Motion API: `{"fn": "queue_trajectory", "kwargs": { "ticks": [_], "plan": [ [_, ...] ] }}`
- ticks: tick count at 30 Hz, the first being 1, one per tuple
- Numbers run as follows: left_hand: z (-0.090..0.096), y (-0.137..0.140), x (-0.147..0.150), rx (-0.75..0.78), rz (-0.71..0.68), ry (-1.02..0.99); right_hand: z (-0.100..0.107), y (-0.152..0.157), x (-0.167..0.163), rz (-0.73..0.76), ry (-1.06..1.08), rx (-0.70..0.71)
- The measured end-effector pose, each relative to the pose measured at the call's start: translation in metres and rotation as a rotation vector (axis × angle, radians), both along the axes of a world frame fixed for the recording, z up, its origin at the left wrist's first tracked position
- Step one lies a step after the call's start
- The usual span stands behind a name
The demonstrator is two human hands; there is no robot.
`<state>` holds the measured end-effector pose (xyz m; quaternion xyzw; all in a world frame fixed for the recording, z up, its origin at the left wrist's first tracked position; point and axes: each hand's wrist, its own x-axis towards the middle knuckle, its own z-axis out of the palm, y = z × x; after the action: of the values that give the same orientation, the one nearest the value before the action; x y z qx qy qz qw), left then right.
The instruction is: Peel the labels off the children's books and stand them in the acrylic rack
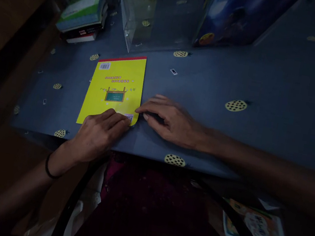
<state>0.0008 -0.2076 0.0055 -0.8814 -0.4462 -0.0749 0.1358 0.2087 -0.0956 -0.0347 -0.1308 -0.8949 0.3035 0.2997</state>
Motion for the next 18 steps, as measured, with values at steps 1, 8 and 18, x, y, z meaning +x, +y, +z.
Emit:
{"fn": "queue_trajectory", "kwargs": {
  "ticks": [1,8,18],
  "plan": [
    [0.000,0.000,0.001,-0.017,0.022,-0.014,0.000,-0.001,0.001,0.004,0.000,0.000],
    [-0.001,0.000,0.013,-0.033,0.130,-0.044,-0.004,-0.001,0.005,0.119,-0.062,0.034],
    [-0.002,0.001,0.010,-0.070,0.120,-0.171,-0.007,-0.001,-0.007,0.095,-0.079,0.100]
  ]
}}
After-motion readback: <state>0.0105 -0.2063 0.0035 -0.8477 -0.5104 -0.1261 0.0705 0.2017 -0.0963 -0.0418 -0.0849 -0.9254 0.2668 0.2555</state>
